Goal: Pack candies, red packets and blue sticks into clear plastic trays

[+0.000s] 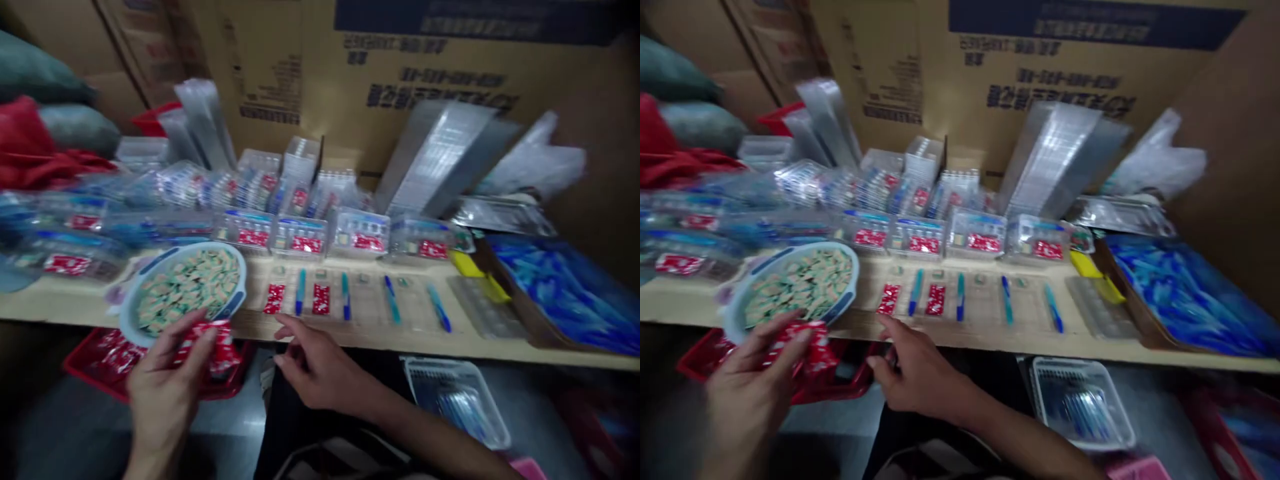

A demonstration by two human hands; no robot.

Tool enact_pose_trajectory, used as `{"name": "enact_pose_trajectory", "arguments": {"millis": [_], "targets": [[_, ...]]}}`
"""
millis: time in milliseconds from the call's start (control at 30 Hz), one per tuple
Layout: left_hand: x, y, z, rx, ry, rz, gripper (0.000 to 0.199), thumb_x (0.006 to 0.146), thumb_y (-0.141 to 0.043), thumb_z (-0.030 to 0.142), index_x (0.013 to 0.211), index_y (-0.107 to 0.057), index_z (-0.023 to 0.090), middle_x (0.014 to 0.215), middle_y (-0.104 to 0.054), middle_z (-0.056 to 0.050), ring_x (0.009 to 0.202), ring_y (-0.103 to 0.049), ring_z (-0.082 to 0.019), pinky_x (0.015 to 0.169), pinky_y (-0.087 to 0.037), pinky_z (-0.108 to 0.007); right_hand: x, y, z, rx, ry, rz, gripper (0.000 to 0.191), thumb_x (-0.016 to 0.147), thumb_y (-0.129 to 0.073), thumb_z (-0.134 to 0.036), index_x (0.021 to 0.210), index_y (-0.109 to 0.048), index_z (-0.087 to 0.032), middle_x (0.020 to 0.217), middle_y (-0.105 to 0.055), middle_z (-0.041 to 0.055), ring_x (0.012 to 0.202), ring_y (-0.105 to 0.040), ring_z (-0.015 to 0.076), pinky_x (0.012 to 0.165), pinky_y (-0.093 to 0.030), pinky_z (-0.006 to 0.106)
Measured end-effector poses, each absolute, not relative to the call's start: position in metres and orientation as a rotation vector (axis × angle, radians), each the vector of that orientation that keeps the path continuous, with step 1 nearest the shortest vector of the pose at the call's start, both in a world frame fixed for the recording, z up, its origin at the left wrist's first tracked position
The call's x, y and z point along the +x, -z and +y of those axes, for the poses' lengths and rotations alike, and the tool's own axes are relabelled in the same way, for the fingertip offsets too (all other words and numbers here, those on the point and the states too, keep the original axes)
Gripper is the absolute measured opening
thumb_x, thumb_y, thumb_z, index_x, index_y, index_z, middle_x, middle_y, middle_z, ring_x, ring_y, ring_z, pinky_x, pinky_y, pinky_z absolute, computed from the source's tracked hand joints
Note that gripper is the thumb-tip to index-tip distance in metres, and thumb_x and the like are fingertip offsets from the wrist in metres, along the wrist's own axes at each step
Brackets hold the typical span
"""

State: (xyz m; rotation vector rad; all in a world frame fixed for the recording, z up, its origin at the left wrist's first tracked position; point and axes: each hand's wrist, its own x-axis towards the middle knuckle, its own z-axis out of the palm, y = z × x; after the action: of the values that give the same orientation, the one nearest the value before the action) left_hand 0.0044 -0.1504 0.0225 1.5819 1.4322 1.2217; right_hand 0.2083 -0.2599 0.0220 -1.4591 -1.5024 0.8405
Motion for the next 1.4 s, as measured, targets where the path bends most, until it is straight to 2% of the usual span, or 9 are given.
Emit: {"name": "enact_pose_trajectory", "arguments": {"millis": [167, 300, 433, 567, 733, 967, 1133, 1267, 1400], "targets": [[0.114, -0.021, -0.197, 1.642, -0.887, 0.960, 0.038, 0.090, -0.065, 0.047, 0.117, -0.071, 0.021, 0.114, -0.074, -0.007, 0.105, -0.069, -0.023, 0.094, -0.057, -0.036, 0.240, -0.018, -0.272, -1.553, -0.745, -1.323, 0.007, 0.093, -0.048, -0.025, 0.091, -0.054, -0.021, 0.076, -0.063, 0.0003, 0.066, -0.057, 0.0158, 0.063, -0.043, 0.026], [0.166, -0.011, -0.193, 1.716, -0.810, 0.838, 0.034, 0.098, -0.049, 0.030, 0.126, -0.063, 0.021, 0.118, -0.071, -0.007, 0.102, -0.068, -0.018, 0.091, -0.055, -0.032, 0.314, -0.009, -0.307, -1.801, -0.492, -1.201, 0.017, 0.093, -0.043, -0.034, 0.082, -0.051, -0.023, 0.075, -0.061, 0.0024, 0.068, -0.057, 0.0188, 0.065, -0.041, 0.028], [0.210, -0.008, -0.192, 1.801, -0.653, 0.717, 0.025, 0.093, -0.049, 0.019, 0.102, -0.073, 0.020, 0.091, -0.072, -0.003, 0.081, -0.066, -0.016, 0.077, -0.055, -0.028, 0.391, 0.002, -0.344, -2.184, -0.215, -0.993, 0.026, 0.092, -0.040, -0.041, 0.076, -0.051, -0.024, 0.065, -0.056, 0.0023, 0.062, -0.053, 0.0202, 0.061, -0.036, 0.030], [0.248, 0.002, -0.198, 2.004, -0.611, 0.668, 0.026, 0.090, -0.053, 0.012, 0.101, -0.075, 0.021, 0.094, -0.072, -0.003, 0.087, -0.067, -0.017, 0.086, -0.055, -0.032, 0.426, 0.019, -0.361, -2.280, -0.191, -0.912, 0.030, 0.093, -0.039, -0.040, 0.075, -0.055, -0.023, 0.066, -0.060, 0.0034, 0.063, -0.055, 0.0195, 0.059, -0.035, 0.028], [0.259, 0.018, -0.200, 2.486, -0.493, 0.777, 0.031, 0.092, -0.058, 0.015, 0.118, -0.073, 0.018, 0.129, -0.064, -0.015, 0.119, -0.062, -0.028, 0.105, -0.051, -0.044, 0.435, 0.026, -0.370, -2.518, -0.058, -0.961, 0.034, 0.097, -0.042, -0.032, 0.099, -0.072, -0.015, 0.087, -0.071, 0.0117, 0.079, -0.064, 0.0241, 0.071, -0.045, 0.032], [0.222, 0.028, -0.206, 2.988, -0.327, 0.263, 0.052, 0.100, -0.054, 0.039, 0.147, -0.052, 0.017, 0.162, -0.040, -0.015, 0.157, -0.019, -0.038, 0.122, -0.031, -0.056, 0.424, 0.022, -0.397, -2.486, 0.292, -1.301, 0.050, 0.104, -0.034, -0.029, 0.141, -0.055, -0.004, 0.136, -0.061, 0.0228, 0.130, -0.053, 0.0349, 0.106, -0.042, 0.047], [0.220, 0.046, -0.211, 3.010, -0.079, 0.164, 0.075, 0.099, -0.050, 0.057, 0.157, -0.035, 0.013, 0.164, -0.034, -0.020, 0.155, -0.025, -0.035, 0.123, -0.028, -0.056, 0.399, 0.047, -0.396, -2.372, 0.115, -1.654, 0.049, 0.104, -0.038, -0.029, 0.148, -0.050, -0.010, 0.158, -0.045, 0.0167, 0.151, -0.031, 0.0344, 0.117, -0.030, 0.057], [0.210, 0.039, -0.214, 2.932, -0.325, 0.226, 0.073, 0.101, -0.051, 0.049, 0.160, -0.029, 0.012, 0.165, -0.031, -0.020, 0.158, -0.018, -0.033, 0.123, -0.030, -0.054, 0.399, 0.047, -0.401, -2.318, 0.164, -1.352, 0.052, 0.107, -0.030, -0.033, 0.154, -0.042, -0.016, 0.162, -0.039, 0.0163, 0.153, -0.029, 0.0316, 0.117, -0.033, 0.059], [0.189, 0.031, -0.224, 2.800, -0.799, 0.401, 0.043, 0.100, -0.053, 0.023, 0.143, -0.055, 0.019, 0.143, -0.063, -0.013, 0.150, -0.039, -0.028, 0.121, -0.034, -0.052, 0.403, 0.042, -0.414, -2.109, 0.092, -1.057, 0.056, 0.105, -0.039, -0.043, 0.157, -0.036, -0.023, 0.160, -0.042, 0.0141, 0.145, -0.044, 0.0284, 0.115, -0.043, 0.053]]}}
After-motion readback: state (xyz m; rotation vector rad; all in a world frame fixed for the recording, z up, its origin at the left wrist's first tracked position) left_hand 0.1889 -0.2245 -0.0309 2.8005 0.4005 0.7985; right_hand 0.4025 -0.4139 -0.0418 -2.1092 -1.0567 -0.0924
